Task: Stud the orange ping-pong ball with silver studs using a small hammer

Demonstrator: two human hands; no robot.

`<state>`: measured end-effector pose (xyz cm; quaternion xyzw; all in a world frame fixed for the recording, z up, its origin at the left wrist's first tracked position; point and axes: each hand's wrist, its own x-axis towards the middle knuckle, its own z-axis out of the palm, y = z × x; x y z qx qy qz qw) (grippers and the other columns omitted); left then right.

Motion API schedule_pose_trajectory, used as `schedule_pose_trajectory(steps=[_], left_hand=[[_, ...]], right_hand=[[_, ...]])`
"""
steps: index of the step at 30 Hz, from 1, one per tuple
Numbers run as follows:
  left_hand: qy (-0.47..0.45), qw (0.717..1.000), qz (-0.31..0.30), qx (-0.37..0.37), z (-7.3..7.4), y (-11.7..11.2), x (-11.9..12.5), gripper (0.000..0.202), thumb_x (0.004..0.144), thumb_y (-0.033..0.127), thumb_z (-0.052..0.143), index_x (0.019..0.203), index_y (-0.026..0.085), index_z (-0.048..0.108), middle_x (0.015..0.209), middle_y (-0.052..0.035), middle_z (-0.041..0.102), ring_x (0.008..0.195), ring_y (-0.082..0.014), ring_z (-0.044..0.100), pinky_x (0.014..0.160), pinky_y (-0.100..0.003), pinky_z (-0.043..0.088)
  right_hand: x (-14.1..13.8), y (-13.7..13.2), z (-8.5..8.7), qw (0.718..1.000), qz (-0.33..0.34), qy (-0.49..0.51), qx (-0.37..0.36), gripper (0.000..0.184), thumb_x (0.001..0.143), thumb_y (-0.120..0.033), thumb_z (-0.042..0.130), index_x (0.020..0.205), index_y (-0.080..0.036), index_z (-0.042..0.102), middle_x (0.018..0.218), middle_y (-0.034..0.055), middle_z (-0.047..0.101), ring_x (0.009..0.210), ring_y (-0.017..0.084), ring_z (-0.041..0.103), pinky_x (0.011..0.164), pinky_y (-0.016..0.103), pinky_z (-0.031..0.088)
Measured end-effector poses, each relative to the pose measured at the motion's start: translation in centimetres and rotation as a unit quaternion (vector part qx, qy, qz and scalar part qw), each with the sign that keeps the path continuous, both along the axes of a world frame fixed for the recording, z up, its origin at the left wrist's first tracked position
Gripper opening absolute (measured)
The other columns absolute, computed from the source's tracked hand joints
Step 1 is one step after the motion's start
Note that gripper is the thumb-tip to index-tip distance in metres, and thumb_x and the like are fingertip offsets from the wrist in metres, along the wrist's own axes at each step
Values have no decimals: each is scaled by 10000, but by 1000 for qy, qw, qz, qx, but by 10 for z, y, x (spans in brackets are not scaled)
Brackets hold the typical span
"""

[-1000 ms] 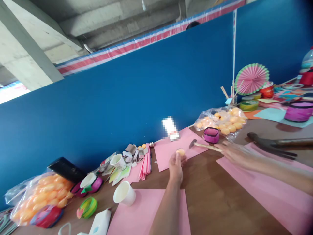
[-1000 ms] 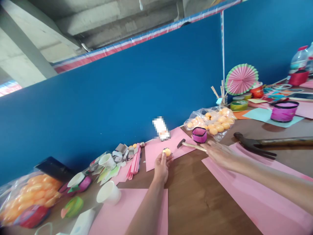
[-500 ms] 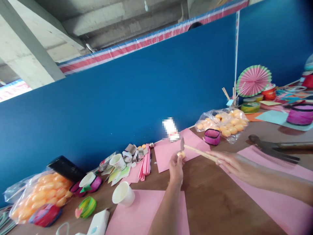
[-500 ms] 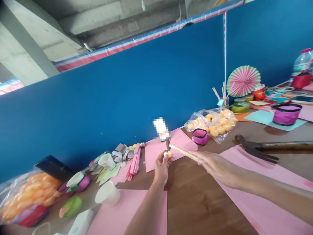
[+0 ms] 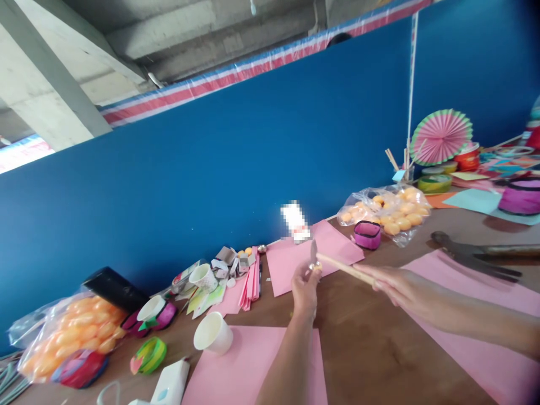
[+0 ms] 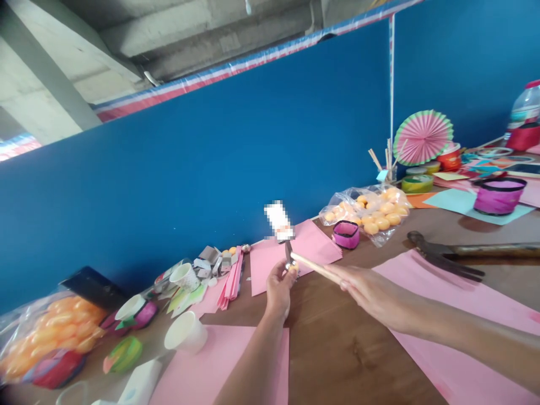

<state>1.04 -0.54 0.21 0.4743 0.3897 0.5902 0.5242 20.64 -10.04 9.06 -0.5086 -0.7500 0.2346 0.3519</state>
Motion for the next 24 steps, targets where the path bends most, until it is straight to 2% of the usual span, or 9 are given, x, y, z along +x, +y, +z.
schedule_pose_trajectory(steps=[3, 6, 10, 13, 16, 18, 21, 24], left_hand=[[-31, 999, -4, -14, 2, -1, 1, 419, 638, 306, 678, 1024, 162, 599, 881, -74, 658, 761, -154, 600, 724, -293, 449], [-75, 997, -2, -32, 4, -1, 1, 439, 626, 288, 693, 1037, 174, 589, 921, -69, 654, 775, -144, 610, 748, -291, 452], [-115, 992, -15, -48, 8, -1, 0, 356, 643, 313, 681, 954, 151, 617, 856, -52, 656, 759, -136, 619, 762, -285, 458], [-137, 989, -10, -62, 10, -2, 0, 315, 678, 354, 646, 908, 139, 631, 842, -50, 653, 763, -127, 618, 761, -265, 458], [-148, 986, -4, -76, 11, -2, 0, 311, 688, 372, 635, 879, 127, 639, 804, -50, 653, 731, -117, 618, 734, -246, 464], [-154, 985, -2, -82, 11, -1, 0, 302, 676, 375, 645, 832, 117, 642, 774, -52, 654, 697, -115, 620, 711, -243, 468], [-160, 984, 0, -84, 10, -1, -1, 295, 664, 379, 654, 795, 116, 637, 742, -49, 654, 674, -115, 622, 696, -242, 471], [-163, 984, 1, -77, 11, -2, -2, 297, 673, 364, 650, 846, 123, 631, 753, -43, 655, 686, -110, 621, 696, -232, 472]], right_hand=[[1, 0, 0, 1000, 17, 5, -24, 431, 872, -355, 292, 1264, -244, 430, 932, 53, 643, 735, 164, 607, 740, 306, 489], [0, -1, -2, 1000, -15, 21, -19, 455, 875, -341, 275, 1299, -215, 380, 780, 46, 640, 647, 156, 584, 700, 309, 491], [-2, -4, -5, 999, -19, 0, -29, 442, 870, -334, 280, 1259, -199, 443, 616, 14, 580, 570, 144, 549, 626, 285, 478], [-2, -5, -11, 999, -43, 14, -19, 456, 881, -350, 254, 1294, -210, 388, 668, 18, 591, 575, 142, 550, 603, 281, 471], [-2, -9, -20, 998, -53, 23, -13, 462, 888, -358, 261, 1317, -209, 345, 718, 32, 611, 699, 171, 589, 676, 308, 479], [-5, -11, -24, 999, -43, 13, -21, 449, 887, -344, 274, 1304, -207, 367, 763, 48, 624, 758, 188, 600, 713, 331, 484], [-9, -13, -24, 1000, -22, 4, -17, 432, 885, -310, 279, 1288, -205, 392, 832, 70, 636, 814, 203, 608, 765, 358, 484], [-12, -13, -21, 1000, -20, 20, 8, 452, 882, -263, 280, 1327, -203, 327, 902, 79, 643, 914, 203, 595, 832, 363, 468]])
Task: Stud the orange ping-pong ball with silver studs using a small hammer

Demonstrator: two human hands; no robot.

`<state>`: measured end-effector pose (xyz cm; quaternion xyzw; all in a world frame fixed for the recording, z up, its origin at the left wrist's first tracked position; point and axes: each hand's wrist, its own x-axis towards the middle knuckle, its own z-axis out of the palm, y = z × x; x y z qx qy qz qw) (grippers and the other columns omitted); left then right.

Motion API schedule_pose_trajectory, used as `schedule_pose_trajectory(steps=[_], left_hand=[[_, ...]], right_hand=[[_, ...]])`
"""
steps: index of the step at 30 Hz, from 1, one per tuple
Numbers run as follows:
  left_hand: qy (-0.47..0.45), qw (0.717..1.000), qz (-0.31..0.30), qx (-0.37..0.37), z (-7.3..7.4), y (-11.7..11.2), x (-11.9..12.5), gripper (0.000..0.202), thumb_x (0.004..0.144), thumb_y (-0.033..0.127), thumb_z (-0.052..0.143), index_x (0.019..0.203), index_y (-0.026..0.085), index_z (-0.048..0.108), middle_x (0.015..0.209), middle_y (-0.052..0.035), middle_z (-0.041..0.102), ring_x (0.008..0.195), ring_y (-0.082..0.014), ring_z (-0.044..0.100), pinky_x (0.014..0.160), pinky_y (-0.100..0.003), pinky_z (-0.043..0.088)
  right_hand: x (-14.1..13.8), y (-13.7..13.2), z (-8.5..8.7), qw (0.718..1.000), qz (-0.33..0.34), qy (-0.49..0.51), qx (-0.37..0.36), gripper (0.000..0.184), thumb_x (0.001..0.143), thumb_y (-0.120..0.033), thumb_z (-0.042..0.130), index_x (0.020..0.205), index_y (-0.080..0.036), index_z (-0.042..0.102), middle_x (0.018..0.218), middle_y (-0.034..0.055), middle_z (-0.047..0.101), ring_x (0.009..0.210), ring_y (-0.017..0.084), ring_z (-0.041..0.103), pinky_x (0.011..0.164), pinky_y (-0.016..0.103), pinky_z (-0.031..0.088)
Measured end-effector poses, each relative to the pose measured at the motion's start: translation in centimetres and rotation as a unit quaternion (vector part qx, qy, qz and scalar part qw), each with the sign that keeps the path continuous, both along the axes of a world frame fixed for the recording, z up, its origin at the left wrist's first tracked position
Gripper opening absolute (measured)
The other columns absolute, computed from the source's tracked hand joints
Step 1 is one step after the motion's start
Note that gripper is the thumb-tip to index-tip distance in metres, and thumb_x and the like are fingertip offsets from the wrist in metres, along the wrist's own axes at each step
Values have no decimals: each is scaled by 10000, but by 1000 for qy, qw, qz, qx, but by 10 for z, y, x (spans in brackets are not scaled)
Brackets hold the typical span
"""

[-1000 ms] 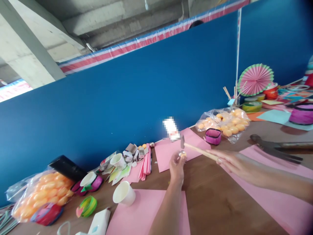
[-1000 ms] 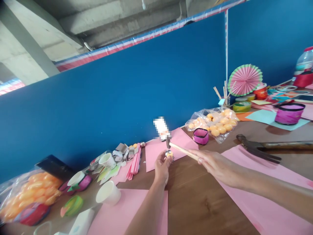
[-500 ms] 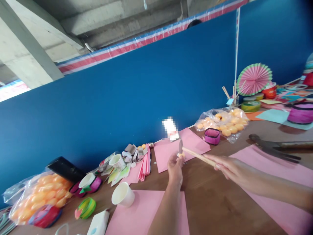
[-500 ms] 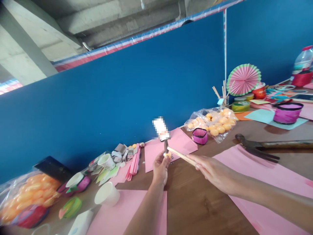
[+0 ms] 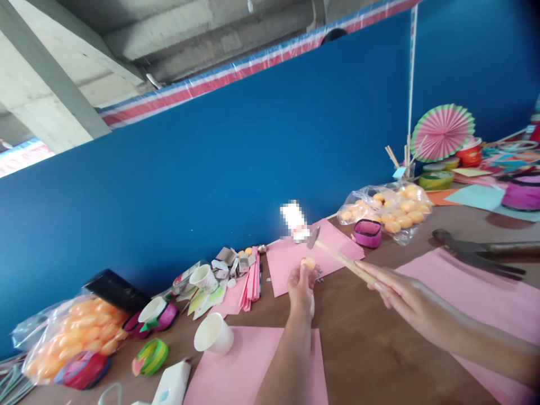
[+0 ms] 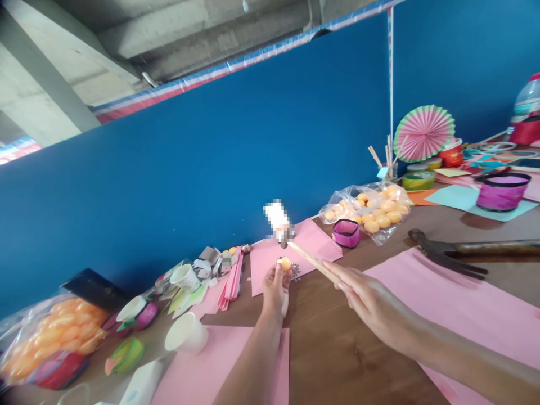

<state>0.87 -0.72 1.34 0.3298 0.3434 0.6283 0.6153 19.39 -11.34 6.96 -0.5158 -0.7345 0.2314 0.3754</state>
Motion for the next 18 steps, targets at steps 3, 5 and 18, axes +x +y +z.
schedule_pose_trajectory(steps=[3, 5, 18], left_hand=[[-1, 1000, 0, 6, 1, -1, 0, 270, 677, 350, 650, 817, 121, 622, 732, -38, 650, 676, -109, 620, 679, -225, 476], [-3, 1000, 1, 6, 1, -1, 0, 264, 679, 352, 648, 805, 123, 617, 729, -36, 649, 677, -108, 621, 677, -222, 476], [1, 1000, 7, 3, 1, -1, 0, 277, 677, 362, 647, 836, 137, 622, 799, -41, 655, 736, -115, 626, 729, -230, 462]], right_hand=[[-2, 1, 0, 1000, 15, -15, 5, 450, 866, -240, 318, 1315, -216, 347, 1097, 85, 594, 1049, 212, 536, 895, 363, 439], [-3, 2, -1, 1000, 16, -27, -1, 437, 865, -234, 313, 1299, -221, 369, 1144, 84, 570, 1042, 208, 542, 882, 353, 450], [-11, 8, -4, 999, -21, 35, 1, 462, 892, -279, 249, 1337, -168, 306, 618, 10, 568, 759, 176, 604, 844, 366, 466]])
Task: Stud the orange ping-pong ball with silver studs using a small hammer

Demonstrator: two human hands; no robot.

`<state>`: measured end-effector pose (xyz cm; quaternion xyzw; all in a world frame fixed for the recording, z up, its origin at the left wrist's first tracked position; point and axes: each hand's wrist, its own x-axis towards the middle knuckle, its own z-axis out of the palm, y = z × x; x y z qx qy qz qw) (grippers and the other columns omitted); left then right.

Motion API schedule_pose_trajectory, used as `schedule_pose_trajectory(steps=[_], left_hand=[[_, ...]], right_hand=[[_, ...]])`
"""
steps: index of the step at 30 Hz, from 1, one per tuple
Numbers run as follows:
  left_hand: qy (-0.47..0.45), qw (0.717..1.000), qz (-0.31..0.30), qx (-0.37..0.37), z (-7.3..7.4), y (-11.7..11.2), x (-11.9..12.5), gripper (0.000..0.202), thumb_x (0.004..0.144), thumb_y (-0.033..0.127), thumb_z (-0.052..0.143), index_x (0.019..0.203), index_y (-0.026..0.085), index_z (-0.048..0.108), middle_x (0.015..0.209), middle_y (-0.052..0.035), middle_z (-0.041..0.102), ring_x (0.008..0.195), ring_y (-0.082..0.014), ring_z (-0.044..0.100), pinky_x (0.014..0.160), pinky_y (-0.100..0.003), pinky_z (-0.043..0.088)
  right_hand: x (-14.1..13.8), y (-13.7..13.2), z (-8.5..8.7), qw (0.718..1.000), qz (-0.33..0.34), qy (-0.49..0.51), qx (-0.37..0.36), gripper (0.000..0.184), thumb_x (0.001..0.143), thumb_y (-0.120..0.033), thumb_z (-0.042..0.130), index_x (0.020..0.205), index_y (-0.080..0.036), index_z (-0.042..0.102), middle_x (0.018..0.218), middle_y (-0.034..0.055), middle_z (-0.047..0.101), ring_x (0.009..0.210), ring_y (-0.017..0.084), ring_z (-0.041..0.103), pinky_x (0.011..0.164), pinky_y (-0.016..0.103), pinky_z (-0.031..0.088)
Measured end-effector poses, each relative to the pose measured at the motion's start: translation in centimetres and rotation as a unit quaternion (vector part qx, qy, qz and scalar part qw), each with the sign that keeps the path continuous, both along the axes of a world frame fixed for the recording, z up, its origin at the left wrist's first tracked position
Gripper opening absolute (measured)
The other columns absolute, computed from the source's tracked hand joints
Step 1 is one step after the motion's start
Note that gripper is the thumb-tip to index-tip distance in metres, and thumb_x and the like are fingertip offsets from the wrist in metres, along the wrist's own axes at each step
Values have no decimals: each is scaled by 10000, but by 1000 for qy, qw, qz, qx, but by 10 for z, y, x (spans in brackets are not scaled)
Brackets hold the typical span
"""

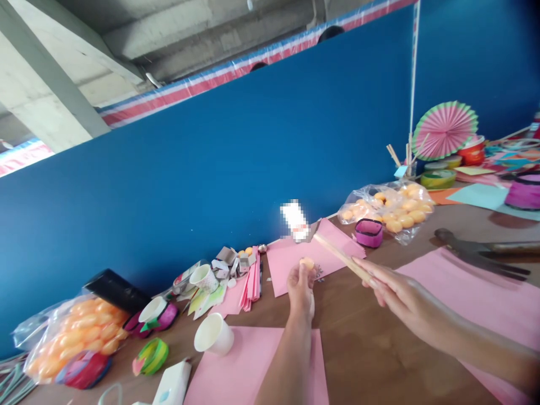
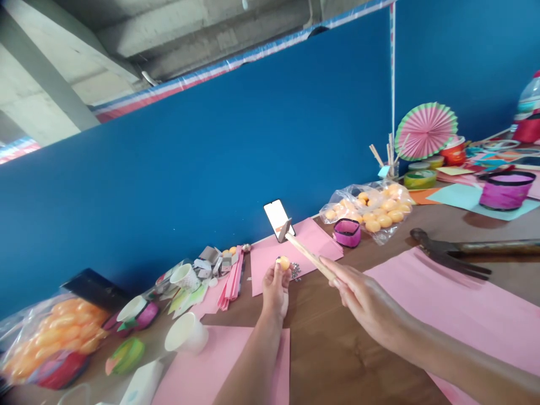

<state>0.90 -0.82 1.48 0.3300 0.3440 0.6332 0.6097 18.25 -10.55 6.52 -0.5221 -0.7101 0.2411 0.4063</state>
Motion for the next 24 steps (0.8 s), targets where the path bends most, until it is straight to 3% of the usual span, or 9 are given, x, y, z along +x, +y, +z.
schedule_pose_trajectory(steps=[5, 9, 14, 18, 24], left_hand=[[-2, 1000, 2, -3, 1, 0, 0, 258, 657, 361, 664, 768, 132, 622, 757, -38, 654, 716, -118, 626, 724, -234, 463], [-8, 1000, 6, -5, 1, -1, 0, 267, 664, 364, 658, 806, 140, 626, 802, -38, 658, 770, -127, 630, 758, -238, 461], [-9, 1000, -9, -2, 2, -1, 1, 253, 682, 353, 646, 811, 135, 629, 823, -49, 662, 771, -128, 633, 752, -233, 470], [-26, 1000, 2, 0, 0, 1, -1, 279, 694, 354, 637, 888, 153, 633, 897, -56, 663, 846, -137, 628, 796, -231, 465], [-45, 999, -2, 9, -4, 5, -3, 240, 712, 322, 628, 889, 161, 642, 941, -57, 664, 928, -156, 613, 856, -241, 455]], right_hand=[[-3, -4, -3, 999, 34, -18, -20, 458, 878, -279, 263, 1295, -131, 382, 585, 10, 561, 692, 180, 606, 853, 364, 464], [-2, -5, -3, 1000, -4, -1, -1, 453, 887, -282, 247, 1311, -169, 356, 608, 14, 558, 757, 181, 605, 832, 362, 471], [-2, -2, -2, 999, 21, 8, -37, 454, 895, -327, 250, 1285, -151, 399, 596, 14, 560, 716, 183, 597, 804, 367, 477], [0, -4, -9, 999, -22, 22, -14, 466, 895, -348, 264, 1330, -193, 325, 614, 5, 555, 772, 178, 590, 775, 337, 473], [-1, -8, -18, 997, -8, 17, -72, 463, 895, -401, 253, 1302, -215, 373, 603, -2, 543, 642, 168, 582, 610, 294, 487]])
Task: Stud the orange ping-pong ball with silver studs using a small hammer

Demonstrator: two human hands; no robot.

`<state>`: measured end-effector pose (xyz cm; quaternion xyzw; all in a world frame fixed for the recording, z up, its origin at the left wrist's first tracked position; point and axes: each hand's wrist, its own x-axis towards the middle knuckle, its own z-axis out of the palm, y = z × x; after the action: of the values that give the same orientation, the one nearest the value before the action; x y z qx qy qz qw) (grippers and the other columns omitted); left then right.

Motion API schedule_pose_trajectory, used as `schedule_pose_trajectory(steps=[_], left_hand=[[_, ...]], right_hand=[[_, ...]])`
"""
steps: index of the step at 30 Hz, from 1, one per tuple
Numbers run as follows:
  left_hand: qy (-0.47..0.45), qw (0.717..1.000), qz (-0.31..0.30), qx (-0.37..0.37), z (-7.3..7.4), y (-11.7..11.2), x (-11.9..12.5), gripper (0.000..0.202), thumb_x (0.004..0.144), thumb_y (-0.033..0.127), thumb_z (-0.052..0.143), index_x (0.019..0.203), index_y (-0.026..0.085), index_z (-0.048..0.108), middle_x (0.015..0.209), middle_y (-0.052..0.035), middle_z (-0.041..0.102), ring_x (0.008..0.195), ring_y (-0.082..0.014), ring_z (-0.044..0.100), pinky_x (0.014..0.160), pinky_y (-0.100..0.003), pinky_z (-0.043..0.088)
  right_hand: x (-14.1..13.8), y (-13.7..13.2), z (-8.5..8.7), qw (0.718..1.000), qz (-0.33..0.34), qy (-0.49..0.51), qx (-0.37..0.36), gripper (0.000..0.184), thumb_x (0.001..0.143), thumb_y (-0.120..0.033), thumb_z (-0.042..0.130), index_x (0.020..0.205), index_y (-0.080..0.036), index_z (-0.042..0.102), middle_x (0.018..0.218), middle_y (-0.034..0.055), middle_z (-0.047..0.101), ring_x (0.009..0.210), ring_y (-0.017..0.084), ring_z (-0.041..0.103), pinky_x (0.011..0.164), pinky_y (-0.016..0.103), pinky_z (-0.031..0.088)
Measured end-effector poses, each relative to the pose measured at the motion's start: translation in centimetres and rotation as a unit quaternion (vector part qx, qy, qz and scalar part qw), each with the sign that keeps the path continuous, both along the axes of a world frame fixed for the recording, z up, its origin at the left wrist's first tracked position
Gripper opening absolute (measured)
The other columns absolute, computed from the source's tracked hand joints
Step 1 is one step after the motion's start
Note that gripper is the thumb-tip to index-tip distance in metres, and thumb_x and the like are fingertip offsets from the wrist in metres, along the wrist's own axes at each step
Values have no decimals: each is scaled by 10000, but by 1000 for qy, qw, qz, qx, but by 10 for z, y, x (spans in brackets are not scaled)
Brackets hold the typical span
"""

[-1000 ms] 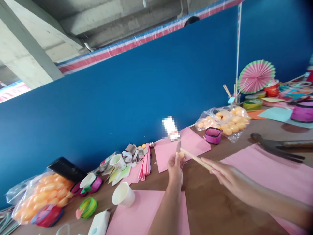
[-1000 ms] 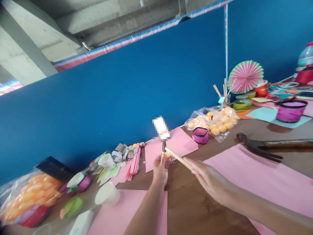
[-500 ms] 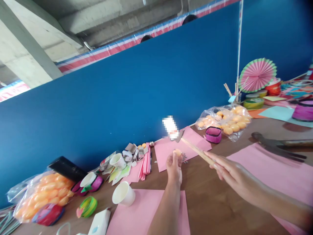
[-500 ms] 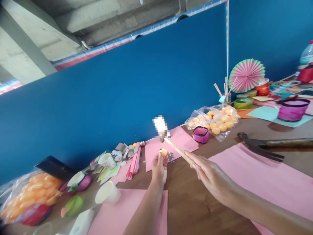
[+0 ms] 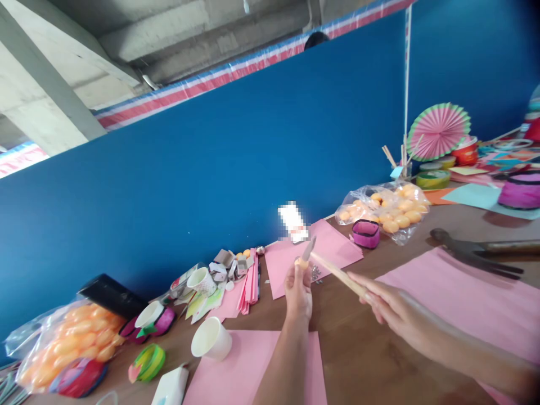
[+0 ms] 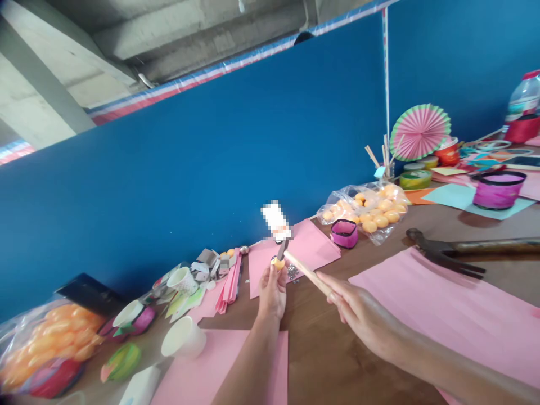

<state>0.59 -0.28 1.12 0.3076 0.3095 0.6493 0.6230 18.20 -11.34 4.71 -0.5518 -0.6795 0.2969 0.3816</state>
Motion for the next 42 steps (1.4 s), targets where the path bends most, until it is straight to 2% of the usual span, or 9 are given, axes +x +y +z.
schedule_pose_trajectory(steps=[3, 7, 9, 13, 17, 21, 28, 36, 42], left_hand=[[4, 1000, -1, -4, 1, -1, 0, 246, 716, 319, 625, 903, 159, 641, 943, -59, 666, 955, -172, 605, 869, -253, 454], [6, 1000, -23, 0, 4, -3, 1, 252, 710, 313, 630, 900, 149, 643, 969, -65, 664, 967, -184, 602, 880, -266, 452], [-3, 1000, -27, 7, 5, -3, 0, 251, 708, 313, 632, 900, 152, 645, 968, -62, 666, 978, -190, 597, 891, -272, 445], [-16, 999, -37, 20, 4, -2, -2, 240, 729, 298, 614, 923, 159, 640, 961, -48, 670, 1003, -197, 582, 919, -289, 426], [-18, 999, -49, 12, 4, -2, -2, 245, 746, 292, 596, 947, 157, 631, 983, -56, 664, 999, -190, 585, 918, -275, 424], [-28, 998, -49, 6, 5, -3, -2, 249, 738, 281, 609, 949, 150, 627, 980, -67, 665, 986, -184, 591, 915, -264, 421], [-31, 997, -75, 17, 11, -7, -1, 370, 732, 234, 620, 1096, 203, 563, 1037, -40, 647, 1000, -184, 584, 939, -312, 408], [-28, 996, -79, 11, 8, -6, -2, 412, 738, 230, 613, 1141, 200, 536, 976, -46, 661, 989, -181, 590, 944, -304, 395], [-21, 996, -90, 17, 6, -7, 0, 380, 744, 245, 603, 1115, 184, 551, 977, -52, 661, 966, -197, 602, 933, -331, 409]], right_hand=[[1, 2, 7, 999, -23, 33, 9, 485, 895, -402, 238, 1333, -208, 317, 571, -4, 499, 733, 186, 592, 518, 243, 469], [3, 5, 13, 997, 15, 40, -57, 483, 883, -407, 272, 1321, -217, 344, 592, -8, 514, 539, 136, 537, 412, 212, 421], [4, 6, 11, 995, 13, 63, -80, 486, 876, -418, 292, 1320, -229, 343, 591, -18, 518, 456, 107, 474, 396, 207, 404], [4, 9, 1, 987, -33, 141, -77, 503, 872, -445, 293, 1340, -263, 287, 665, -9, 540, 476, 101, 448, 377, 192, 374], [5, 13, -4, 981, 0, 147, -126, 488, 860, -466, 327, 1306, -269, 349, 761, 11, 559, 478, 83, 434, 360, 173, 350], [7, 16, -4, 975, -27, 200, -93, 496, 859, -481, 330, 1316, -290, 307, 856, 23, 543, 526, 81, 442, 353, 154, 337], [14, 17, -5, 975, 8, 153, -158, 475, 850, -477, 353, 1292, -302, 354, 804, 18, 535, 521, 82, 445, 350, 149, 333], [18, 13, 8, 979, -22, 173, -108, 531, 850, -499, 342, 1323, -259, 309, 780, 25, 546, 468, 76, 404, 356, 179, 318], [18, 5, 14, 994, -41, 90, -41, 539, 865, -474, 280, 1339, -218, 307, 553, -32, 468, 431, 98, 411, 393, 205, 352]])
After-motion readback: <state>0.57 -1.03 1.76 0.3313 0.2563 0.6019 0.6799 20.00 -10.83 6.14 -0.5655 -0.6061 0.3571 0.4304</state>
